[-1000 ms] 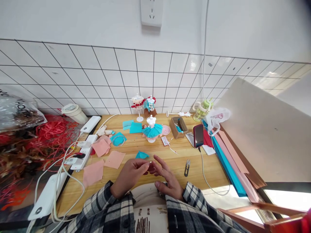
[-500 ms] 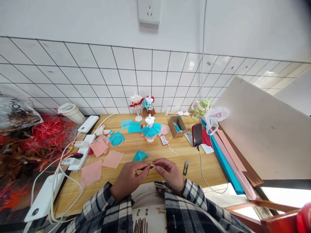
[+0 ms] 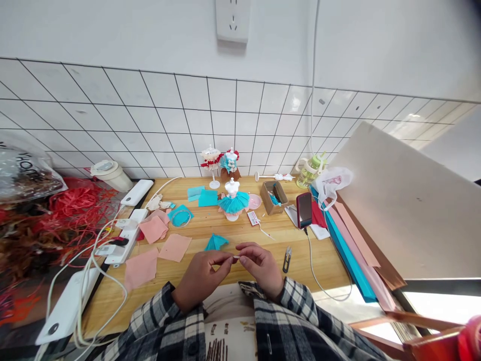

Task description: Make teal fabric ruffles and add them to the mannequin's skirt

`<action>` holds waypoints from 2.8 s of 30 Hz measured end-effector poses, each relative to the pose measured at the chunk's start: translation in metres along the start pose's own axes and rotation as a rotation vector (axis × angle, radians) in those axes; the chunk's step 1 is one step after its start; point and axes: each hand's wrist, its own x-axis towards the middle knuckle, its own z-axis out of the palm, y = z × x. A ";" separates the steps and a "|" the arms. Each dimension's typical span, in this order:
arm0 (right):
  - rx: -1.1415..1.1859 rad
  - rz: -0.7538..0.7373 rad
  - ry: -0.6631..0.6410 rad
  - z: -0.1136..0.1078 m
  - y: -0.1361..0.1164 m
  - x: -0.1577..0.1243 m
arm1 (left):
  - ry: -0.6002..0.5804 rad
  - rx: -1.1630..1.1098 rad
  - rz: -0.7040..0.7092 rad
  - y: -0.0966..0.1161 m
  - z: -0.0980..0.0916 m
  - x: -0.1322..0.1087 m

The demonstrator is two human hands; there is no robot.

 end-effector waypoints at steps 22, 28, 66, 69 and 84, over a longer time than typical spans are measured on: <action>-0.979 -0.566 0.029 0.000 -0.024 0.012 | 0.040 0.242 0.059 -0.007 0.010 0.002; -0.941 -0.596 -0.111 -0.004 -0.024 0.011 | 0.026 0.227 0.062 -0.013 0.007 0.000; -0.733 -0.309 0.039 0.002 -0.019 0.003 | 0.005 -0.020 -0.059 -0.005 0.014 0.000; -0.456 -0.130 0.055 0.005 -0.015 0.005 | -0.019 -0.064 -0.056 -0.002 0.013 0.000; -0.065 0.016 0.495 -0.119 -0.021 0.103 | -0.019 -0.195 -0.070 -0.008 0.011 -0.005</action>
